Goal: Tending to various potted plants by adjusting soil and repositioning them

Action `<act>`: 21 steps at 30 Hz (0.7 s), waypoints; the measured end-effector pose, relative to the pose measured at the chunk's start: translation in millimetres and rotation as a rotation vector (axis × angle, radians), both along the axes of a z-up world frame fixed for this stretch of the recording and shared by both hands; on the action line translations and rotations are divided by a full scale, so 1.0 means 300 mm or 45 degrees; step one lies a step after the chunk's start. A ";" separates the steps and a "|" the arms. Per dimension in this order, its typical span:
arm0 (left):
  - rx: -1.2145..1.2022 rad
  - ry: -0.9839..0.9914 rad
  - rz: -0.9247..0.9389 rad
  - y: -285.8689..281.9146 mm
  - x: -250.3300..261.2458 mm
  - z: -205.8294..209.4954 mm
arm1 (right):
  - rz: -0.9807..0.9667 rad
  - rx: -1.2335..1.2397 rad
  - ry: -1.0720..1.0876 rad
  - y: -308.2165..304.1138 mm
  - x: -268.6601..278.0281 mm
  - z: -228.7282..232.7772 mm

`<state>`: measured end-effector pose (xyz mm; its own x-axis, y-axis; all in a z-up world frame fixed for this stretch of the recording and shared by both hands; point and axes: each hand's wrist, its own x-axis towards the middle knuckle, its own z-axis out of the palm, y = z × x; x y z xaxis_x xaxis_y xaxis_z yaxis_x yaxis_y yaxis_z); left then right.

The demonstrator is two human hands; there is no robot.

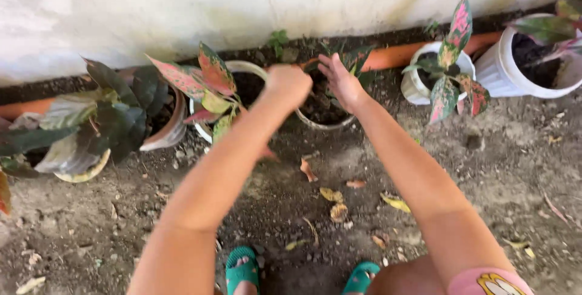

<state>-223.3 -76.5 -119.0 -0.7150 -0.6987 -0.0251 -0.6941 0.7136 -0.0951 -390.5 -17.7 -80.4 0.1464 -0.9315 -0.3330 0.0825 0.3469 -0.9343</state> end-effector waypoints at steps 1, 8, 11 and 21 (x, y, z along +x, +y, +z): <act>0.027 0.042 -0.033 -0.007 0.029 0.002 | 0.000 -0.005 -0.019 0.002 -0.007 -0.032; -0.280 0.096 -0.039 0.040 0.033 0.128 | -0.001 -0.063 -0.080 -0.043 -0.034 -0.056; 0.201 0.098 0.023 0.187 0.066 0.117 | -0.008 -0.002 -0.083 -0.016 -0.018 -0.006; 0.211 0.022 0.351 0.058 -0.004 0.183 | 0.027 -0.079 -0.031 0.012 -0.003 0.025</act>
